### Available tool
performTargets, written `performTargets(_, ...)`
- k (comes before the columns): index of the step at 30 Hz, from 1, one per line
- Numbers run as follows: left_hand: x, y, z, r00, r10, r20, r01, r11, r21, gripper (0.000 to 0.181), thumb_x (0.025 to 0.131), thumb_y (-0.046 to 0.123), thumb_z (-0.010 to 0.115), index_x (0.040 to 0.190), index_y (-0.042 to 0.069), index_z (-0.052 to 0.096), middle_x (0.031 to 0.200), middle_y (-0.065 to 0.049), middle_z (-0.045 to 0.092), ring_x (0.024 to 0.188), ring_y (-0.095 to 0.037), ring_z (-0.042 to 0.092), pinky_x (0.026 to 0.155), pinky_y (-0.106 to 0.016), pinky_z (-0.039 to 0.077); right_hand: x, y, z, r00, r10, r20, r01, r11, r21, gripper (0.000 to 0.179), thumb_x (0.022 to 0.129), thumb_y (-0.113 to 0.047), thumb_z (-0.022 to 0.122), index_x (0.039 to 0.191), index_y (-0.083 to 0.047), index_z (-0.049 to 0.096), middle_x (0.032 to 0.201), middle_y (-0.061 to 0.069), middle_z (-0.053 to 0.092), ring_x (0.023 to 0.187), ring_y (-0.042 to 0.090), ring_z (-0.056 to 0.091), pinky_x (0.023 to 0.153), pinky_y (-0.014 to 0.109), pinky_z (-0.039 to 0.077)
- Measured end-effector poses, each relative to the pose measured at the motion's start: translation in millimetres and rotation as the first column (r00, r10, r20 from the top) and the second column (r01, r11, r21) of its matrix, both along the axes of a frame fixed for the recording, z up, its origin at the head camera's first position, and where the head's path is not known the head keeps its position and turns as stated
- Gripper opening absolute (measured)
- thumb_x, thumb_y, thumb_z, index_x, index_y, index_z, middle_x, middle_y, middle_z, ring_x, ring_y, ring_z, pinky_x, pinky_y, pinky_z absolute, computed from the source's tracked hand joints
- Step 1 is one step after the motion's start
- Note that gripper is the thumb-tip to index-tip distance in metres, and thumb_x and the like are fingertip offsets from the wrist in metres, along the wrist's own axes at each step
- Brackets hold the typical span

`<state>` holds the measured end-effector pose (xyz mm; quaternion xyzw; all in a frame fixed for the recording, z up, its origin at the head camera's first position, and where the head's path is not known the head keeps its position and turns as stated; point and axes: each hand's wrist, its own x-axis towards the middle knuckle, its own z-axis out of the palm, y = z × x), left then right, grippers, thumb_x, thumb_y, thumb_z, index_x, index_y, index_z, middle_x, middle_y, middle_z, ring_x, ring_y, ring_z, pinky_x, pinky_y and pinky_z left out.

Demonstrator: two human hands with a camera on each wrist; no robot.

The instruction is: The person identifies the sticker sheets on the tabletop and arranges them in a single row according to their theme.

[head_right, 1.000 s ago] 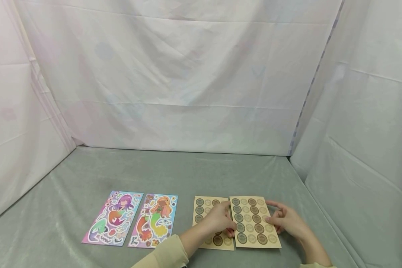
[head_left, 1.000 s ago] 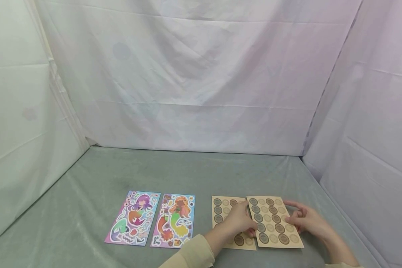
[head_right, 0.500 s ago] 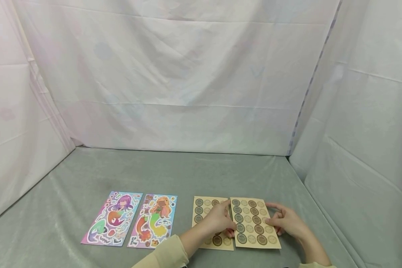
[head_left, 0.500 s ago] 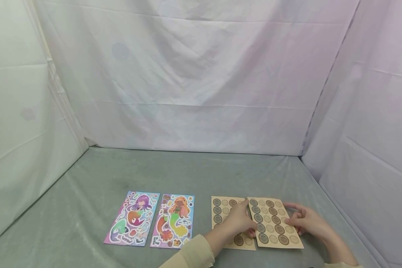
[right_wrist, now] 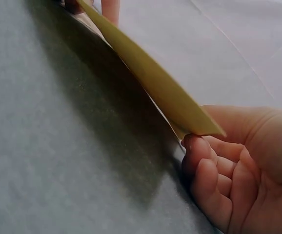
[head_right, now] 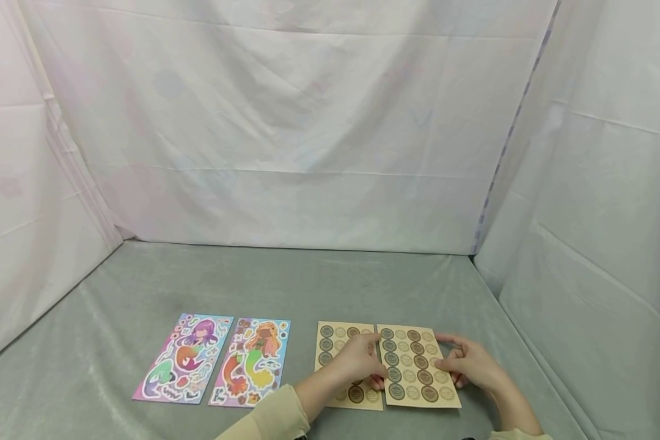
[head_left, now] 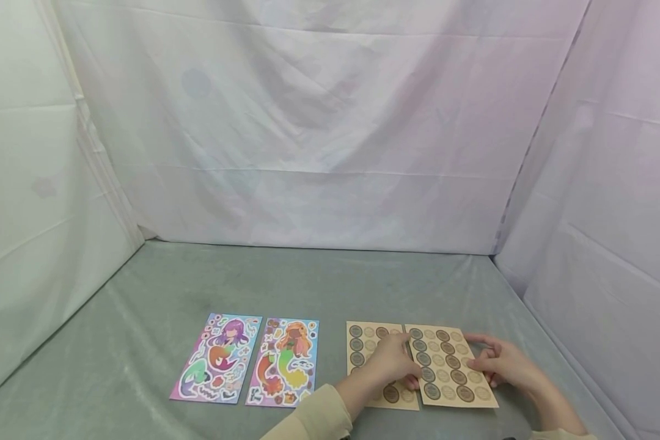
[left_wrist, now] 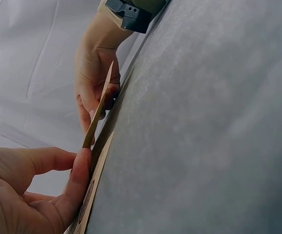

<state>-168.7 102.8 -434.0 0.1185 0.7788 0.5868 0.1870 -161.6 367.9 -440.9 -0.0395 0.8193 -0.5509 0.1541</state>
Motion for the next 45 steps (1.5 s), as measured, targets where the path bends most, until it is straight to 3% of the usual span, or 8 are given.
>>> performTargets(12,-0.3,1.7,-1.2,1.0,0.002,-0.023,-0.002,1.0,-0.026,0.068,0.07,-0.008,0.073,0.134,-0.008,0.048,0.044,-0.005,0.056,0.034,-0.01,0.052,0.04,-0.024,0.05,-0.6,-4.7,1.0,0.999,-0.03,-0.038,0.034,0.993,0.111,0.081,0.08,-0.011,0.075,0.141,0.013,0.029,0.06,0.003,0.052,0.045,0.007,0.045,0.039,0.02,0.038)
performTargets(20,-0.7,2.1,-2.6,1.0,0.004,-0.019,-0.004,1.0,0.001,0.067,0.072,-0.006,0.069,0.135,-0.006,0.047,0.044,-0.007,0.056,0.032,-0.011,0.051,0.038,-0.025,0.05,0.7,-6.1,1.1,0.998,-0.022,-0.051,0.028,0.992,0.12,0.078,0.079,-0.01,0.076,0.14,0.013,0.033,0.058,0.003,0.05,0.043,0.006,0.042,0.038,0.019,0.036)
performTargets(31,1.9,3.2,-1.8,0.997,0.028,-0.072,-0.036,0.993,-0.117,0.066,0.072,-0.003,0.072,0.134,-0.002,0.051,0.039,-0.003,0.052,0.027,-0.008,0.044,0.031,-0.024,0.044,1.8,-7.5,1.9,0.998,-0.029,-0.05,0.036,0.989,0.143,0.076,0.077,-0.01,0.077,0.138,0.012,0.037,0.059,0.004,0.051,0.041,0.007,0.042,0.037,0.021,0.037)
performTargets(45,2.9,3.2,-1.7,0.998,0.026,-0.059,-0.034,0.991,-0.127,0.067,0.073,-0.003,0.074,0.136,0.001,0.051,0.04,-0.002,0.053,0.027,-0.007,0.044,0.031,-0.024,0.044,2.1,-5.7,1.8,0.997,0.008,-0.078,0.004,0.988,0.157,0.074,0.078,-0.012,0.077,0.137,0.012,0.039,0.059,0.005,0.052,0.04,0.006,0.042,0.035,0.021,0.038)
